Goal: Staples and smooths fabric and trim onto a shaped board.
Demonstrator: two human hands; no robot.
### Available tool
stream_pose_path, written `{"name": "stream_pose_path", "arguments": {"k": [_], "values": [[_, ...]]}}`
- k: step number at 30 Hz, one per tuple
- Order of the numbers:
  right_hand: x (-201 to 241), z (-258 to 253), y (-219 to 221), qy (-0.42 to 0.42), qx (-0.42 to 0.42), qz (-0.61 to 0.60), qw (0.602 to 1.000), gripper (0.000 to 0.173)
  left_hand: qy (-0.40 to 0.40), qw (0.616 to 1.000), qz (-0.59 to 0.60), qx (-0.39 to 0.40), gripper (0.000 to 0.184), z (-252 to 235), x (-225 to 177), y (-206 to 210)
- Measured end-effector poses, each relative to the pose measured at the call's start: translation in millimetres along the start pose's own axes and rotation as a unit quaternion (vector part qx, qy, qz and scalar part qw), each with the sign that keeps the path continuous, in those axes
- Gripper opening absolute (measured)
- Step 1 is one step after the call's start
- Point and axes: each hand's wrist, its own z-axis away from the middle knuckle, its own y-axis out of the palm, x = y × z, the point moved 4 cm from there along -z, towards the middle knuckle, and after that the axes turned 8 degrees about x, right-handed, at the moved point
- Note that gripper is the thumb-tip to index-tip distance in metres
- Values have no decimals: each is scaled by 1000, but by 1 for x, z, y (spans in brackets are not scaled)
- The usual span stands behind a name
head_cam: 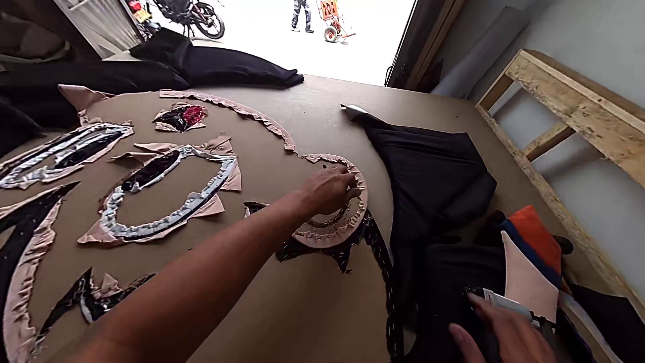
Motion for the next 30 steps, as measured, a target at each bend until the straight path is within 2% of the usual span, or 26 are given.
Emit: {"name": "stream_pose_path", "arguments": {"k": [2, 4, 6, 8, 12, 15, 21, 30], "values": [[42, -61, 19, -53, -7, -138, 989, 50, 49, 997, -31, -57, 39, -40, 2, 10], [65, -126, 62, -26, 38, -201, 978, 54, 93, 991, -63, -79, 43, -76, 7, 20], [76, -171, 92, 47, 128, -214, 967, 53, 109, 988, -99, -47, 52, -106, 16, 29], [80, -191, 106, 97, 172, -197, 960, 45, 89, 990, -113, 6, 63, -124, 30, 39], [83, -200, 117, 111, 223, -110, 962, 51, 58, 993, -87, 52, 67, -135, 47, 53], [88, -197, 125, 84, 153, -36, 984, 52, 44, 993, -88, 60, 60, -138, 48, 55], [88, -194, 131, 55, 73, -51, 995, 48, 24, 995, -85, 55, 56, -136, 45, 55], [88, -194, 136, 40, 33, -62, 997, 45, 2, 996, -86, 38, 54, -129, 35, 54]]}}
